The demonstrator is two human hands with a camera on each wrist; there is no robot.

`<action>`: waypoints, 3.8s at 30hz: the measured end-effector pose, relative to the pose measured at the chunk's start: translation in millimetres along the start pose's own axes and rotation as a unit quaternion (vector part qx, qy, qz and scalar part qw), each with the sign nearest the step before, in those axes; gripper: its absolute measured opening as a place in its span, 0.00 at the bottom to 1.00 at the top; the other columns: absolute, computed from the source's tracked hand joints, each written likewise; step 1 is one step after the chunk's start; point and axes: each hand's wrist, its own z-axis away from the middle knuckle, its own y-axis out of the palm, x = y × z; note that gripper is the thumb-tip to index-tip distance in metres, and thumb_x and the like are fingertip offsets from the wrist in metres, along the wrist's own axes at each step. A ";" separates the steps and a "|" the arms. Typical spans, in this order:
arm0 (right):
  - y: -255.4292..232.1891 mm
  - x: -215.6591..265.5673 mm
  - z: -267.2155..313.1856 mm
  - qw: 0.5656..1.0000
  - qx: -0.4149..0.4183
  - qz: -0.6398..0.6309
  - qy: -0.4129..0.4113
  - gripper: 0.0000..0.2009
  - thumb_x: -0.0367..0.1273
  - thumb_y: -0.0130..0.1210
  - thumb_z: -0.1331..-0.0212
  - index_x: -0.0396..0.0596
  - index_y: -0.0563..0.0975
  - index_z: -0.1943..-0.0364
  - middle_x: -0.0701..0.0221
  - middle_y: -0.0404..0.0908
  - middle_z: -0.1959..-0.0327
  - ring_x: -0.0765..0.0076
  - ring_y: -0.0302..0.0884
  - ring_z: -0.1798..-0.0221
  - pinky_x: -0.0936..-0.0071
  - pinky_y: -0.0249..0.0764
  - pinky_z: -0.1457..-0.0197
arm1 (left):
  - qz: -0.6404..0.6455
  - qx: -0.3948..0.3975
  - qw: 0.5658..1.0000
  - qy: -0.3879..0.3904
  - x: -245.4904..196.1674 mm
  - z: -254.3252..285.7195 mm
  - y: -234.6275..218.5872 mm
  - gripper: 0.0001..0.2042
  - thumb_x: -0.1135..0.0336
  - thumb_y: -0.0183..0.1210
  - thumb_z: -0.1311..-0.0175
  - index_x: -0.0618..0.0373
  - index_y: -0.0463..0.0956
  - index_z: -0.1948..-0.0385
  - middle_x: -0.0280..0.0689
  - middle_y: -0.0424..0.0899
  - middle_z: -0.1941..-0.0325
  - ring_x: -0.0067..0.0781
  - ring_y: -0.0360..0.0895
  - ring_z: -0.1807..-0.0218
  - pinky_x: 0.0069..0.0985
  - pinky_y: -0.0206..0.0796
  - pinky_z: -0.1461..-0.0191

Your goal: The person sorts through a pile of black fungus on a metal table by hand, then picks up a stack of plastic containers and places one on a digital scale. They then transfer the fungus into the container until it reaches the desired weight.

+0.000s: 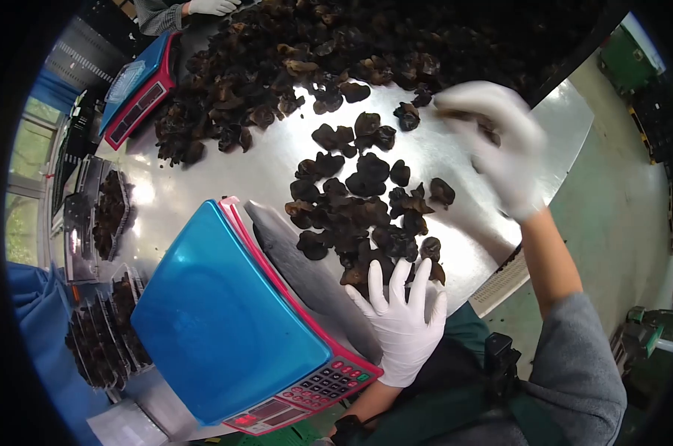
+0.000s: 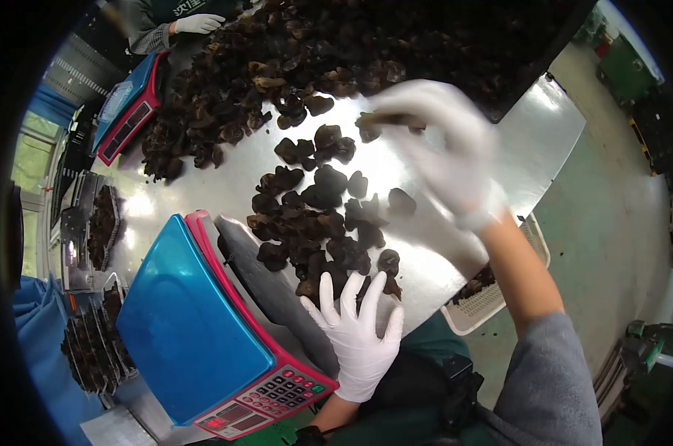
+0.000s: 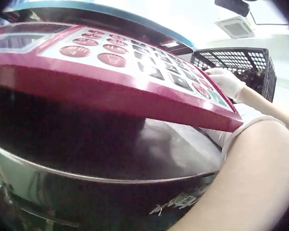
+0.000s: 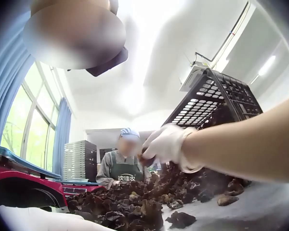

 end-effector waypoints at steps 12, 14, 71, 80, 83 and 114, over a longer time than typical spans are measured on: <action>-136.6 -41.1 206.9 0.900 0.009 0.367 0.235 0.13 0.25 0.58 0.39 0.43 0.80 0.49 0.62 0.83 0.50 0.57 0.81 0.49 0.65 0.73 0.44 | -0.019 0.000 1.000 0.007 -3.1 -0.5 -1.7 0.24 0.54 0.63 0.41 0.45 0.77 0.42 0.37 0.68 0.36 0.59 0.49 0.25 0.72 0.32 0.26; -91.1 -12.3 165.8 0.947 -0.032 0.213 0.239 0.09 0.25 0.60 0.40 0.43 0.83 0.56 0.62 0.85 0.59 0.58 0.82 0.55 0.67 0.75 0.49 | -0.031 0.001 1.000 0.005 -4.3 -0.5 -1.4 0.24 0.55 0.63 0.41 0.45 0.77 0.41 0.37 0.68 0.36 0.59 0.50 0.25 0.71 0.32 0.26; -24.0 -93.8 17.6 0.932 0.081 0.345 -0.075 0.20 0.43 0.55 0.36 0.47 0.79 0.46 0.54 0.68 0.32 0.43 0.58 0.26 0.42 0.56 0.27 | -0.055 0.014 0.998 -0.005 -5.5 1.2 1.2 0.26 0.55 0.65 0.44 0.44 0.76 0.41 0.42 0.70 0.38 0.60 0.48 0.25 0.70 0.28 0.25; 4.8 -16.0 93.7 0.934 0.305 0.185 -0.023 0.27 0.46 0.48 0.34 0.41 0.72 0.39 0.52 0.72 0.37 0.46 0.66 0.31 0.37 0.49 0.26 | -0.074 0.004 0.997 -0.005 -6.8 -1.4 3.2 0.26 0.55 0.65 0.44 0.44 0.77 0.41 0.43 0.70 0.40 0.61 0.49 0.25 0.69 0.29 0.25; -4.0 -2.6 104.5 0.958 0.284 0.044 -0.019 0.18 0.39 0.54 0.37 0.45 0.79 0.47 0.56 0.75 0.38 0.50 0.73 0.38 0.47 0.64 0.33 | -0.089 0.009 0.996 0.001 -5.6 -1.0 3.1 0.26 0.55 0.65 0.45 0.44 0.77 0.41 0.44 0.69 0.40 0.62 0.50 0.26 0.69 0.31 0.25; -148.7 -48.8 145.6 0.814 0.200 0.492 0.235 0.07 0.35 0.55 0.40 0.47 0.77 0.66 0.61 0.76 0.61 0.50 0.76 0.55 0.56 0.73 0.53 | -0.084 0.020 0.996 -0.002 -3.1 0.6 4.0 0.27 0.54 0.66 0.46 0.41 0.77 0.41 0.43 0.67 0.43 0.64 0.53 0.30 0.71 0.33 0.26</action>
